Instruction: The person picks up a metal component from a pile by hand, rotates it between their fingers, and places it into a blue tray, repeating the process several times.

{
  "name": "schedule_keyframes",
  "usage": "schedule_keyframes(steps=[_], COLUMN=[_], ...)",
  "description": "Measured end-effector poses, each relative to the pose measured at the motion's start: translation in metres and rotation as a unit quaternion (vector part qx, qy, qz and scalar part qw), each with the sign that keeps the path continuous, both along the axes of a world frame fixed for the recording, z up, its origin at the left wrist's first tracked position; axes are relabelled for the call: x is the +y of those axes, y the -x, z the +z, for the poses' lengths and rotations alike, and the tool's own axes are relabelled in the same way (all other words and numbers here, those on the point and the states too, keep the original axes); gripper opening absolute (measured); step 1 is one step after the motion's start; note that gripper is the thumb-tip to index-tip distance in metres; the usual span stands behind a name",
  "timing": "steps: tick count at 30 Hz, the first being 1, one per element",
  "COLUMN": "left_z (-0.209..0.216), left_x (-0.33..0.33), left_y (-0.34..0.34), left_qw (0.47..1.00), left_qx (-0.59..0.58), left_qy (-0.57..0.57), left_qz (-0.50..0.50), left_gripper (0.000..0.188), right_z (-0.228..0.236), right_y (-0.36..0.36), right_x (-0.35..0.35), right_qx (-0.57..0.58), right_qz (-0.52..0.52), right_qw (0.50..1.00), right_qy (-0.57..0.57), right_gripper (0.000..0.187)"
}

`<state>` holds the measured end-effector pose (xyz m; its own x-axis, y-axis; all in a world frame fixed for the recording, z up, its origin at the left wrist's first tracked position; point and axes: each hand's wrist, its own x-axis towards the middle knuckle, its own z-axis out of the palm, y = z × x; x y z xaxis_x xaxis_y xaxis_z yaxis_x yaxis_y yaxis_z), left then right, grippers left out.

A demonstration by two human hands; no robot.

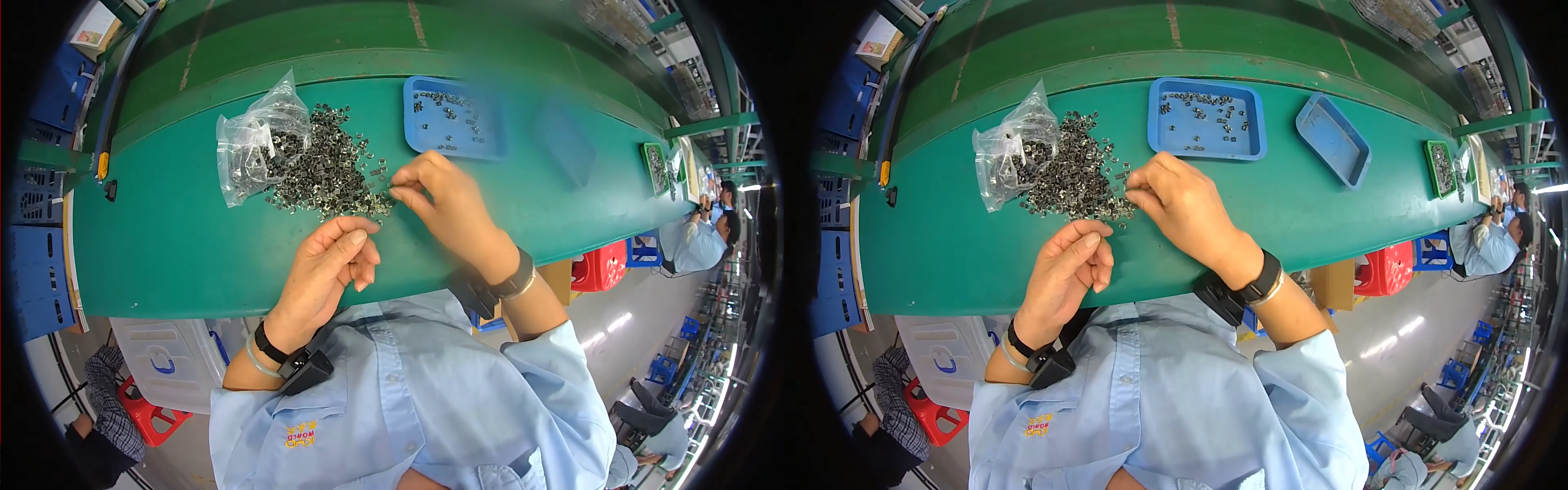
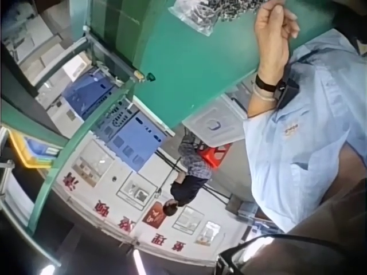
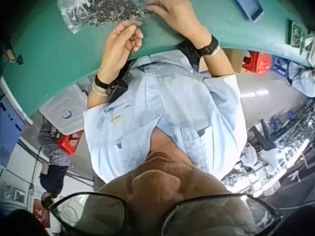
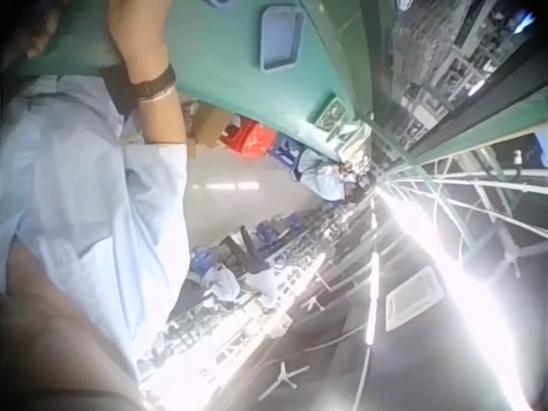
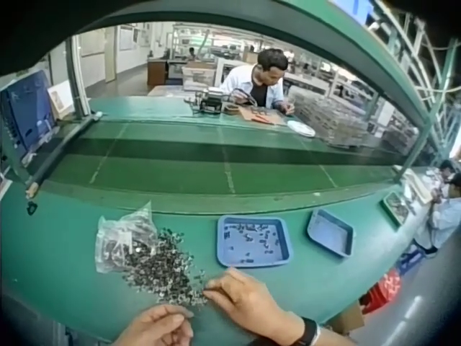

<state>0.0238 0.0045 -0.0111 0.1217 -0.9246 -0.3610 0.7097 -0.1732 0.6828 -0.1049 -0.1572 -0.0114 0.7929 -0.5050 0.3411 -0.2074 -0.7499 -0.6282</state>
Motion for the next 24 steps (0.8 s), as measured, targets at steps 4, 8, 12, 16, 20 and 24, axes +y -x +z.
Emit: schedule_keyframes(steps=[4,8,12,16,20,24], left_z=[0.009,0.012,0.016,0.015,0.016,0.016], left_x=[-0.01,-0.014,-0.015,-0.013,-0.011,-0.011], left_y=[0.007,0.016,0.023,0.028,0.03,0.032], left_qw=[1.0,1.0,1.0,1.0,0.999,0.999], left_qx=[-0.004,-0.012,-0.013,-0.023,-0.033,-0.041], left_qy=[0.002,0.006,0.007,0.013,0.017,0.019], left_qz=[0.005,0.001,0.004,0.004,-0.004,-0.005], left_gripper=[0.022,0.02,0.018,0.017,0.016,0.016], right_z=[0.018,0.021,0.019,0.014,0.012,0.012], right_y=[0.013,0.023,0.032,0.039,0.042,0.046], right_x=[0.016,0.022,0.027,0.035,0.037,0.037], right_qx=[-0.062,-0.092,-0.103,-0.119,-0.132,-0.123], right_qz=[0.042,0.073,0.063,0.039,0.034,0.034], right_qw=[0.997,0.993,0.993,0.989,0.988,0.99], right_qy=[-0.021,0.012,-0.011,-0.074,-0.078,-0.058], right_gripper=[0.018,0.019,0.02,0.021,0.022,0.021])
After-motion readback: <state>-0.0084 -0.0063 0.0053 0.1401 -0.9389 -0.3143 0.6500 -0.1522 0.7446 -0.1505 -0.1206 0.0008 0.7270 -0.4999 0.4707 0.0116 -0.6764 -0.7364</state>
